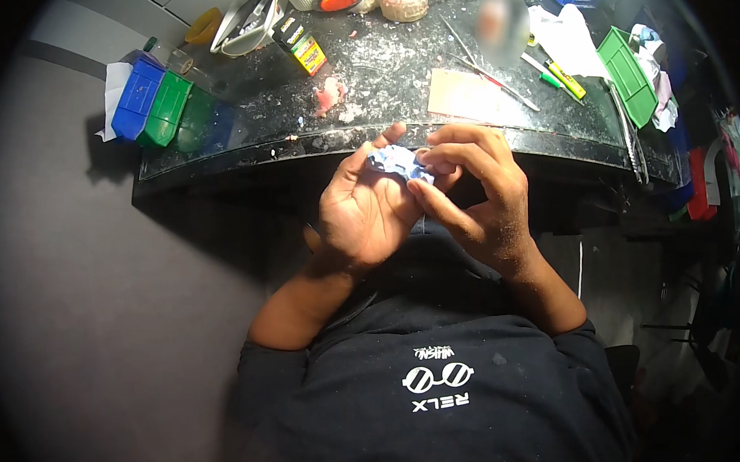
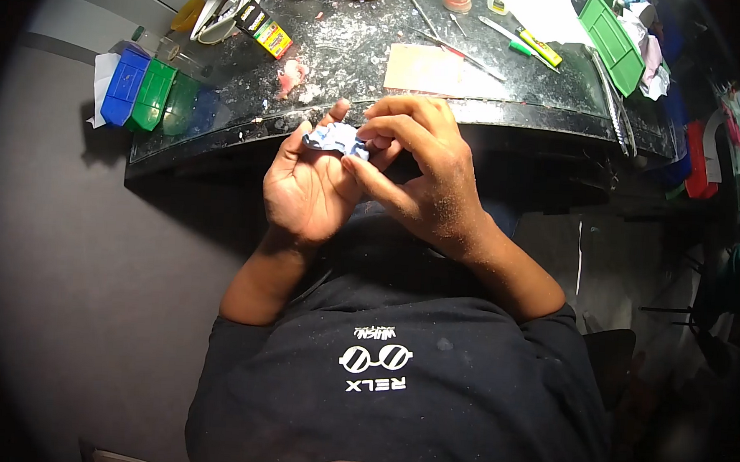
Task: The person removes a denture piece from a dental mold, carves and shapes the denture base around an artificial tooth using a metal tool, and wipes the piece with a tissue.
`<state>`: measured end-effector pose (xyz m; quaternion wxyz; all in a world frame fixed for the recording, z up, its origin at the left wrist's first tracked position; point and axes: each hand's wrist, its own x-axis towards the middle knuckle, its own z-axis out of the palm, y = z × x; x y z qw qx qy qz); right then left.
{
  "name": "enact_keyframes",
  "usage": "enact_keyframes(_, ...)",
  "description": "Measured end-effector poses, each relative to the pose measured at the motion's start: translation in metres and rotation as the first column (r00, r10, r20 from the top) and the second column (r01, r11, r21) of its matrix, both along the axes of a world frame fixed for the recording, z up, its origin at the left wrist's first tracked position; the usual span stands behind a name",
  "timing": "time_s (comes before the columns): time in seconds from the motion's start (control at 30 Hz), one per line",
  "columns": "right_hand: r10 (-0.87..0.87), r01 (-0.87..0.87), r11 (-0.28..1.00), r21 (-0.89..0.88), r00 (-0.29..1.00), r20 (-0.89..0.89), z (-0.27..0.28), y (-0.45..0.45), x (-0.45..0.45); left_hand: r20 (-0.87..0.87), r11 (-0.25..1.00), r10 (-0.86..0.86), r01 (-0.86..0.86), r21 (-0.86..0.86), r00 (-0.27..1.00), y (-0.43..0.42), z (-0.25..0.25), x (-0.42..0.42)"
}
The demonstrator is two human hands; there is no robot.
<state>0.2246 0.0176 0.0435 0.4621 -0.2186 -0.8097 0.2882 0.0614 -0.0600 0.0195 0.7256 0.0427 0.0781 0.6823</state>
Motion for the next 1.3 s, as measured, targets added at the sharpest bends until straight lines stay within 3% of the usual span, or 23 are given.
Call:
enact_keyframes(0.3, -0.025, 0.026, 0.999, 0.039, 0.999, -0.039, -0.001, 0.004, 0.004, -0.033, 0.996, -0.027, 0.03, 0.079, 0.999, 0.0, 0.002, 0.002)
enact_keyframes(0.4, -0.001, -0.001, 1.0, -0.023, 0.998, -0.07, 0.005, -0.001, 0.006, -0.053, 0.993, -0.037, 0.043, 0.111, 0.998, -0.003, 0.006, 0.004)
enact_keyframes(0.53, 0.093, -0.078, 0.99, 0.116, 0.988, -0.125, 0.02, -0.003, 0.016, -0.295, 0.979, -0.041, 0.097, 0.18, 0.955, -0.021, 0.032, 0.011)
enact_keyframes(0.6, 0.185, -0.169, 0.978, 0.122, 0.973, -0.136, 0.031, -0.008, 0.025, -0.421, 0.97, 0.012, 0.093, 0.227, 0.907, -0.031, 0.038, 0.012)
enact_keyframes(0.67, 0.172, -0.151, 0.98, 0.128, 0.969, -0.175, 0.034, -0.015, 0.024, -0.499, 0.953, 0.038, 0.118, 0.278, 0.866, -0.035, 0.036, 0.011)
enact_keyframes(0.93, 0.085, -0.091, 0.996, -0.004, 0.95, -0.301, 0.031, -0.018, 0.02, -0.486, 0.969, 0.006, 0.114, 0.217, 0.874, -0.038, 0.041, 0.018)
enact_keyframes(1.3, 0.105, -0.09, 0.994, 0.061, 0.938, -0.33, 0.021, -0.008, 0.027, -0.424, 0.982, -0.011, 0.091, 0.168, 0.906, -0.036, 0.039, 0.03)
